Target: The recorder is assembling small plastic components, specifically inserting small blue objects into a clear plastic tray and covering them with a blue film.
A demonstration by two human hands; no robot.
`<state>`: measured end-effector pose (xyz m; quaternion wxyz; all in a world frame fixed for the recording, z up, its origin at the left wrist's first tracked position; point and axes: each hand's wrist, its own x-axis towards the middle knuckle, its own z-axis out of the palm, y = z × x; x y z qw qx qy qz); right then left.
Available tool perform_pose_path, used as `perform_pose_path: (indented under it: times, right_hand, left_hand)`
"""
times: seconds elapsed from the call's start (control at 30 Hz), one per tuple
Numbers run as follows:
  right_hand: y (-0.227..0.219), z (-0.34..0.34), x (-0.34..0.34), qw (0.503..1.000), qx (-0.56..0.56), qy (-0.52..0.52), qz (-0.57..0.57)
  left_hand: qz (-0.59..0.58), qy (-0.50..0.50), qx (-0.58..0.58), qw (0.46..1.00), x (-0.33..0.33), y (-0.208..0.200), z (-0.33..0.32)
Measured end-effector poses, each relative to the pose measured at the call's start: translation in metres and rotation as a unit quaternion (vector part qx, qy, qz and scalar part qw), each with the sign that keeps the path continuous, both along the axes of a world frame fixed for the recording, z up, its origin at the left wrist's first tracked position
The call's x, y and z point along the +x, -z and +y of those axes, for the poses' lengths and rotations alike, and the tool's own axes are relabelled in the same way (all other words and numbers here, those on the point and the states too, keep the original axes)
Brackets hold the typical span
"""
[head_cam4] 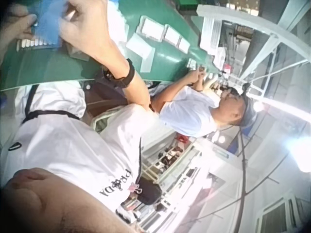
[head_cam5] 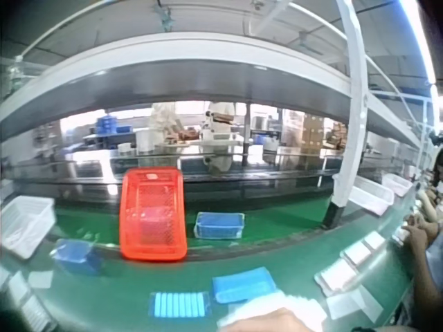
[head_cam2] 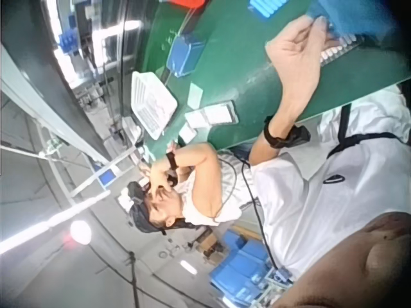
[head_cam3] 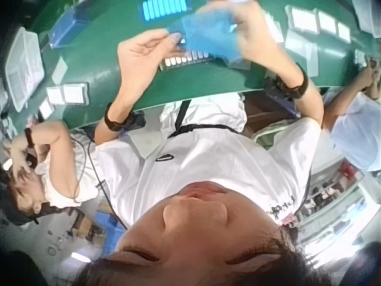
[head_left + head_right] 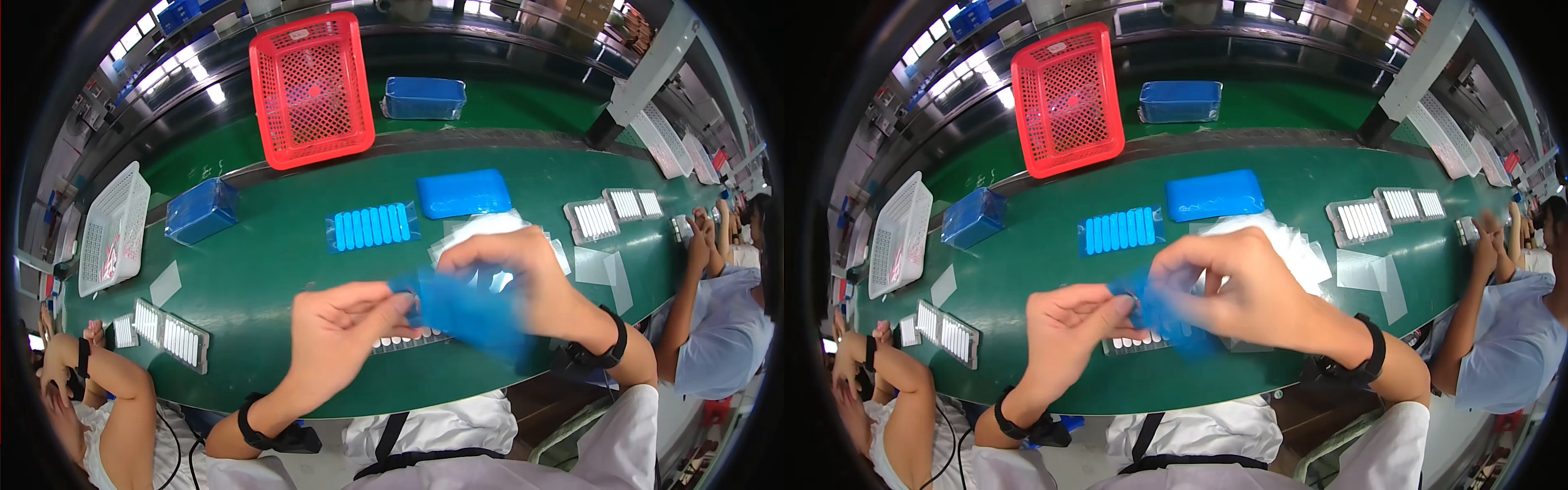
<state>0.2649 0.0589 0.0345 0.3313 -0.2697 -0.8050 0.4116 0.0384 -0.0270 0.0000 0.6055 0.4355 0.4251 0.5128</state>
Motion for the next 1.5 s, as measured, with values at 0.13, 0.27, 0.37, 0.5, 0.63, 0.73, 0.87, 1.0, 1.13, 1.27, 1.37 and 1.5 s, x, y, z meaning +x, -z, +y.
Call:
perform_pose_path:
  times: [0.13, 0.27, 0.37, 0.5, 0.63, 0.73, 0.87, 1.0, 1.13, 1.27, 1.37, 1.5]
  right_hand:
    - [0.002, 0.041, 0.031, 0.975, -0.075, 0.060, -0.201]
    - [0.015, 0.071, 0.064, 0.917, -0.023, 0.058, -0.394]
    - [0.004, 0.072, 0.064, 0.913, 0.040, 0.118, -0.389]
    - [0.006, 0.053, 0.047, 0.919, 0.235, 0.114, -0.296]
    - [0.016, 0.021, 0.023, 0.924, 0.266, -0.040, -0.271]
    - [0.029, 0.014, 0.020, 0.921, 0.263, -0.075, -0.279]
    - [0.044, 0.018, 0.018, 0.927, 0.234, -0.107, -0.275]
    - [0.042, 0.020, 0.014, 0.908, 0.289, -0.113, -0.280]
    - [0.021, 0.023, 0.015, 0.871, 0.354, -0.140, -0.312]
    - [0.015, 0.015, 0.020, 0.895, 0.279, -0.192, -0.289]
    - [0.033, 0.003, 0.015, 0.883, 0.282, -0.183, -0.328]
    - [0.025, -0.001, 0.009, 0.866, 0.319, -0.185, -0.338]
  left_hand:
    - [0.000, -0.051, -0.059, 0.997, -0.023, 0.007, 0.008]
    - [0.045, -0.012, -0.148, 0.988, -0.041, 0.023, 0.000]
    - [0.051, 0.003, -0.180, 0.982, -0.045, 0.026, -0.004]
    - [0.046, -0.011, -0.176, 0.983, -0.050, 0.031, -0.005]
    - [0.037, -0.031, -0.179, 0.983, -0.049, 0.031, -0.008]
    - [0.044, -0.026, -0.186, 0.981, -0.050, 0.034, -0.009]
    - [0.039, -0.022, -0.185, 0.982, -0.054, 0.034, -0.009]
    - [0.039, -0.016, -0.191, 0.981, -0.055, 0.034, -0.007]
    - [0.027, -0.016, -0.193, 0.981, -0.054, 0.033, -0.008]
    - [0.019, -0.014, -0.193, 0.981, -0.053, 0.033, -0.007]
    - [0.028, -0.006, -0.193, 0.981, -0.055, 0.031, -0.007]
    - [0.051, 0.013, -0.222, 0.974, -0.057, 0.022, -0.007]
